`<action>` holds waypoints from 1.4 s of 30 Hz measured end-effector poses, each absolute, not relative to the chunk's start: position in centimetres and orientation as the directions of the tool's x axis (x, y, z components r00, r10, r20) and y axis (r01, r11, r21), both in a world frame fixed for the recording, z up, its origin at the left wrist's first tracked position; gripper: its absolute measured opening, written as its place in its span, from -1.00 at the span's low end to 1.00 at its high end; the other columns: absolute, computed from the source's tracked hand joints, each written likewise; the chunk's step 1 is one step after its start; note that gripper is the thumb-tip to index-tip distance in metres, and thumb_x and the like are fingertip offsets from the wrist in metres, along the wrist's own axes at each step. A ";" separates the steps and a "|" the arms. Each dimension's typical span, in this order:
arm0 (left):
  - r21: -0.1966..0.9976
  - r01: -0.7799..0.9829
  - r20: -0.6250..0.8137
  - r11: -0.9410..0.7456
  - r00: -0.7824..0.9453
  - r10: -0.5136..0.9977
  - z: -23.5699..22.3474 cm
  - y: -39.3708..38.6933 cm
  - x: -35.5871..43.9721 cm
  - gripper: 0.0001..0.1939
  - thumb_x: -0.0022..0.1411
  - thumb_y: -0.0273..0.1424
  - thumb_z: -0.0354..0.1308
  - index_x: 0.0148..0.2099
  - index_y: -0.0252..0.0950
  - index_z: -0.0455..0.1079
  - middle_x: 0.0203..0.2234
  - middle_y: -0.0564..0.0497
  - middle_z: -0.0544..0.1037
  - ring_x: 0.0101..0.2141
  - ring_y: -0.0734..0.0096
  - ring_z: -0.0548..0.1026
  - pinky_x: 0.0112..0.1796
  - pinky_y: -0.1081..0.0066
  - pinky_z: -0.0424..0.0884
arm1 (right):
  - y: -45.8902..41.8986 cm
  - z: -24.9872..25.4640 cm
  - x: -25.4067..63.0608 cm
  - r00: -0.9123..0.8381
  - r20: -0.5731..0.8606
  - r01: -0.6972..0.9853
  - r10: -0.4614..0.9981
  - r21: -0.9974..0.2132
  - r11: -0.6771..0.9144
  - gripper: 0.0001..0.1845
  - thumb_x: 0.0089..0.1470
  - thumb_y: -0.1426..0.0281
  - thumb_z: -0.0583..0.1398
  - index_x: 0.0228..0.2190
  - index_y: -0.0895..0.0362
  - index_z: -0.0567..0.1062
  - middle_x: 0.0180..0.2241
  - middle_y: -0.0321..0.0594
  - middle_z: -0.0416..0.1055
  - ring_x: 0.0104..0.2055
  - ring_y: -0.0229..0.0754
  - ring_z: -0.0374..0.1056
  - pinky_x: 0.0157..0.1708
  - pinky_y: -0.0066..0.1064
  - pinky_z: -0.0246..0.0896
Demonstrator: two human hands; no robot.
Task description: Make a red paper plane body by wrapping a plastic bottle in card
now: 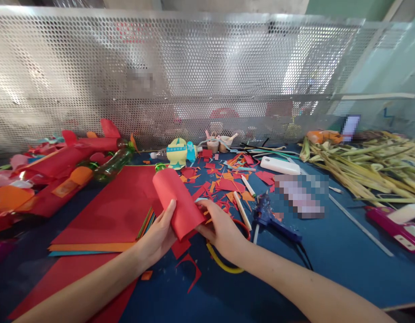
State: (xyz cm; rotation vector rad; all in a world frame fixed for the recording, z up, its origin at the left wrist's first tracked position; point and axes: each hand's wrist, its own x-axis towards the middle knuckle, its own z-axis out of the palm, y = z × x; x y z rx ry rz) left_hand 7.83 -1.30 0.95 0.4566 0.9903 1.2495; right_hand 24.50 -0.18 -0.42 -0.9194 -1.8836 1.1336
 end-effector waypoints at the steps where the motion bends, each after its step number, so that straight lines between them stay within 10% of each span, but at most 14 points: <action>1: 0.763 -0.576 -0.365 0.294 -0.009 0.931 0.9 -1.3 7.9 -0.64 0.22 -0.24 0.21 -0.02 -0.35 0.39 -0.17 -0.15 0.61 -0.23 0.25 0.58 -0.17 0.36 0.52 | -0.2 -0.4 24.5 -0.467 0.227 0.201 0.855 -0.914 0.352 -0.65 0.14 0.29 0.20 -0.06 0.05 0.27 -0.07 -0.11 0.36 -0.13 -0.09 0.38 -0.17 -0.24 0.36; 27: 0.865 -0.501 -0.035 0.024 -0.013 0.999 1.0 -2.5 7.3 -0.25 -0.19 -0.35 0.49 0.08 -0.25 0.31 -0.25 -0.07 0.61 -0.21 0.16 0.55 -0.13 0.19 0.43 | -0.4 -0.8 24.2 -0.571 0.134 -0.136 0.810 -0.988 0.067 -0.22 -0.06 0.19 0.36 0.10 -0.11 0.09 0.08 -0.09 0.18 0.05 -0.06 0.31 0.02 -0.17 0.26; 33: 0.829 -0.560 -0.010 -0.018 -0.047 0.999 3.5 -1.0 5.0 -0.31 -0.08 0.17 0.23 -0.12 -0.31 0.47 -0.23 -0.17 0.62 -0.06 -0.05 0.50 -0.04 0.12 0.38 | -0.1 0.5 24.7 -0.555 -0.008 -0.036 0.832 -0.999 -0.033 -0.19 -0.16 0.04 0.35 0.04 0.04 0.18 0.07 -0.02 0.23 0.06 0.02 0.30 0.03 -0.18 0.25; 42: 0.802 -0.588 -0.041 -0.106 -0.231 0.972 5.2 1.5 2.1 -0.76 0.09 -0.26 0.28 -0.22 -0.30 0.48 -0.28 -0.05 0.65 -0.14 0.18 0.57 -0.14 0.34 0.44 | 1.0 1.3 25.6 -0.413 -0.169 -0.099 0.895 -0.968 -0.228 -0.16 -0.28 0.08 0.41 0.04 0.00 0.30 0.04 -0.11 0.40 0.04 0.02 0.36 0.04 -0.18 0.27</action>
